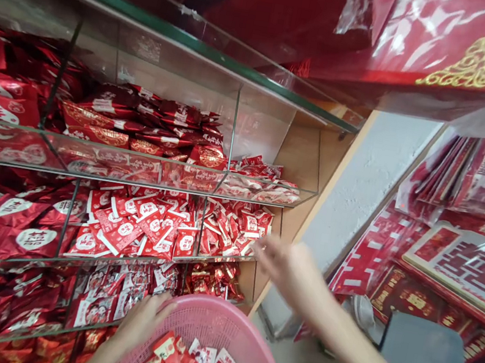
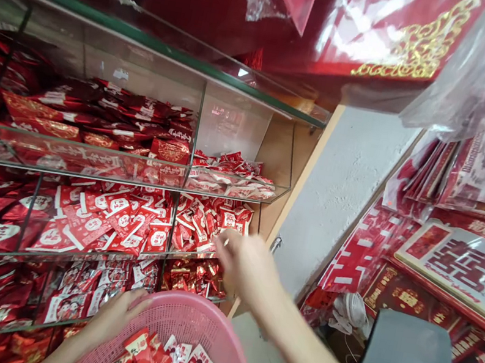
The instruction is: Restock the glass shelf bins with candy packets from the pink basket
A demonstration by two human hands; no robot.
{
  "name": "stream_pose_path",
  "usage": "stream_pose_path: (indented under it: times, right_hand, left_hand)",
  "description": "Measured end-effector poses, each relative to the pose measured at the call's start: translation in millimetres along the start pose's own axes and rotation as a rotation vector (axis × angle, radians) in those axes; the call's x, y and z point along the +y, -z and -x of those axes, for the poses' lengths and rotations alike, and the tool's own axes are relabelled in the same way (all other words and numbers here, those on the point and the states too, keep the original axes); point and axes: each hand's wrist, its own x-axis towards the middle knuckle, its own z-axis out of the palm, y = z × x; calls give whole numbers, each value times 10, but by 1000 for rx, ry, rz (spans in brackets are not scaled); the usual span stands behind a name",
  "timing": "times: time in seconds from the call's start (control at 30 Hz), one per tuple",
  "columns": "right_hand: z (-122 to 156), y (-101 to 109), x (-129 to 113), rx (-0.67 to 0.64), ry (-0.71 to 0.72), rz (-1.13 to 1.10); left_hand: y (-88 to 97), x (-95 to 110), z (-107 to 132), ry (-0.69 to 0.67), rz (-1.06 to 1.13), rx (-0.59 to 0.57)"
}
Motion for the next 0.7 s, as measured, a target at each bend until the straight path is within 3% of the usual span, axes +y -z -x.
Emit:
stream_pose_path:
  times: [0.07, 0.17, 0.3, 0.4, 0.57, 0.7]
  right_hand:
    - [-375, 441, -35, 254, 18, -15]
    - [-905, 756, 33, 391, -19, 47]
    - [-1467, 633, 207, 296, -219, 144]
    - [-1704, 475, 285, 234, -332, 88]
    - [-1757, 443, 387, 203, -236, 42]
    - [-1707, 469, 449, 108, -120, 5]
  left_hand:
    - [-6, -3, 1, -9, 11, 3]
    - [-15, -6, 3, -10, 17, 11]
    - [-28, -15, 6, -3, 32, 37]
    - [-34, -24, 8, -2, 39, 36]
    - [-48, -39, 15, 10, 18, 56]
    - [-42, -15, 33, 28, 17, 48]
